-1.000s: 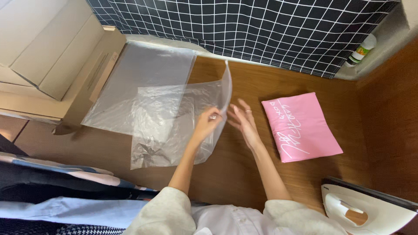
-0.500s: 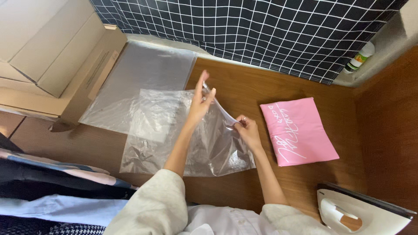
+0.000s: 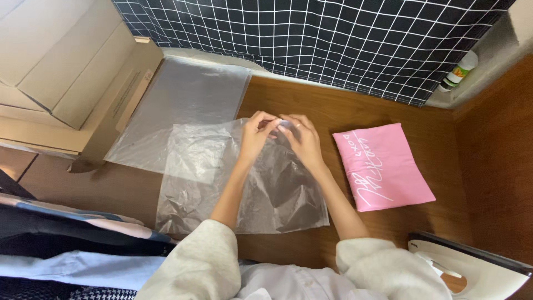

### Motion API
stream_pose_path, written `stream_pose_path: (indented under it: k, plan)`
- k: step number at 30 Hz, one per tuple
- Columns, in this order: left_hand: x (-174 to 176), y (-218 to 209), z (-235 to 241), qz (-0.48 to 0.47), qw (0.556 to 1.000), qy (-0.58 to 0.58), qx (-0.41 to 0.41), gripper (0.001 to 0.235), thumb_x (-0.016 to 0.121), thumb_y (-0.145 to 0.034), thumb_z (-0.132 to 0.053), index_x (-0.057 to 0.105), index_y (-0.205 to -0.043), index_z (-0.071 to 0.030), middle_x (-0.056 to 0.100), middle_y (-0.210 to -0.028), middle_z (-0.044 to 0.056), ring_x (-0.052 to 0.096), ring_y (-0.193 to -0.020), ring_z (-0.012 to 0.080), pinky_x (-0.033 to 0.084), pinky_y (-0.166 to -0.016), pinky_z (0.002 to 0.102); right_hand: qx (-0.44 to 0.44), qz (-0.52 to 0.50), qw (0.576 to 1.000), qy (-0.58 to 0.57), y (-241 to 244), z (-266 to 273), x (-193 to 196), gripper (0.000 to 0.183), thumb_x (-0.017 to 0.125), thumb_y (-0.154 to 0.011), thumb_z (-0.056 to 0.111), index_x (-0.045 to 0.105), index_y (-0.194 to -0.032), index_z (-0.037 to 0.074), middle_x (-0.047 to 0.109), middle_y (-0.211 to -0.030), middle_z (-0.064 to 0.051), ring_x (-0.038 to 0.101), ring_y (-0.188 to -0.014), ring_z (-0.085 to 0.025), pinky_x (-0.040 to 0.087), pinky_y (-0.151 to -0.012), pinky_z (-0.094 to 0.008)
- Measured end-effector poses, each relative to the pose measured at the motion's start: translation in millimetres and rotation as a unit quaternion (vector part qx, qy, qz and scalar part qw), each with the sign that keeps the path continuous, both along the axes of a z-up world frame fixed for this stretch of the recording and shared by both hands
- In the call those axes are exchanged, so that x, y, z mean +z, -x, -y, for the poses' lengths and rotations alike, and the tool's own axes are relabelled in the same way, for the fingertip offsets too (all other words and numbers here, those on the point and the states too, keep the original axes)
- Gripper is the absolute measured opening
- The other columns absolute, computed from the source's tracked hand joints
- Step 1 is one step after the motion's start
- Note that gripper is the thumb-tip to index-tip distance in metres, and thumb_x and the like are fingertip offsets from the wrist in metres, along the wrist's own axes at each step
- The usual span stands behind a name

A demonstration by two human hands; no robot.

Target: The person irons a pink t-shirt on a wooden table, folds it, places it into a clear plastic bag, and puts the bag into a cardboard box. They then retrieve a blue and white striped shirt from a clothing rack, lay it on the table, and smooth it out.

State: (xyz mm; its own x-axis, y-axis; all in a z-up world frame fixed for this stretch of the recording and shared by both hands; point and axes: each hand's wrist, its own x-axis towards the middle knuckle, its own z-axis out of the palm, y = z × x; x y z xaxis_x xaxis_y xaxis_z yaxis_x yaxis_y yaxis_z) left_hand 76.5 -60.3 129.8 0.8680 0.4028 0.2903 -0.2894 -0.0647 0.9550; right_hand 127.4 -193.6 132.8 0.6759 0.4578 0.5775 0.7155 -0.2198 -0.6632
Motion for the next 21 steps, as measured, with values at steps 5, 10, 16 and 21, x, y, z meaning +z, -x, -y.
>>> stream_pose_path:
  k: [5, 10, 16, 21]
  plan:
    - [-10, -9, -9, 0.020, 0.992, -0.127, 0.000, 0.009, 0.053, -0.085, -0.004, 0.054, -0.077, -0.001, 0.052, -0.071, 0.008, 0.063, -0.054, 0.0207, 0.053, -0.044, 0.028, 0.008, 0.068, 0.997, 0.035, -11, -11, 0, 0.008, 0.061, -0.082, 0.025, 0.064, -0.087, 0.019, 0.060, -0.074, 0.002, 0.057, -0.076, -0.020, 0.043, -0.070, -0.032]
    - [-5, 0, -6, 0.009, 0.948, -0.307, 0.077, 0.014, 0.055, -0.085, -0.015, 0.049, -0.073, -0.009, 0.048, -0.061, 0.009, 0.058, -0.056, 0.0272, 0.044, -0.048, 0.034, 0.025, 0.057, 0.996, 0.064, -19, -19, -15, 0.010, 0.057, -0.084, 0.022, 0.055, -0.082, 0.013, 0.059, -0.066, -0.007, 0.060, -0.069, -0.028, 0.043, -0.066, -0.036]
    - [-3, 7, -3, 0.004, 0.928, -0.320, 0.191, 0.022, 0.051, -0.089, -0.026, 0.050, -0.071, -0.013, 0.049, -0.060, 0.002, 0.056, -0.055, 0.0184, 0.044, -0.051, 0.027, -0.038, 0.119, 0.981, 0.149, 2, -7, 2, 0.015, 0.050, -0.088, 0.031, 0.054, -0.080, 0.018, 0.061, -0.073, 0.002, 0.060, -0.077, -0.016, 0.039, -0.079, -0.030]
    - [-33, 5, -52, 0.035, 0.904, -0.312, 0.290, 0.019, 0.050, -0.091, -0.021, 0.055, -0.075, -0.011, 0.049, -0.066, 0.004, 0.054, -0.061, 0.0222, 0.043, -0.059, 0.032, -0.040, 0.209, 0.958, 0.193, 19, 28, 11, 0.017, 0.052, -0.087, 0.028, 0.057, -0.077, 0.017, 0.060, -0.070, 0.000, 0.059, -0.076, -0.017, 0.040, -0.077, -0.031]
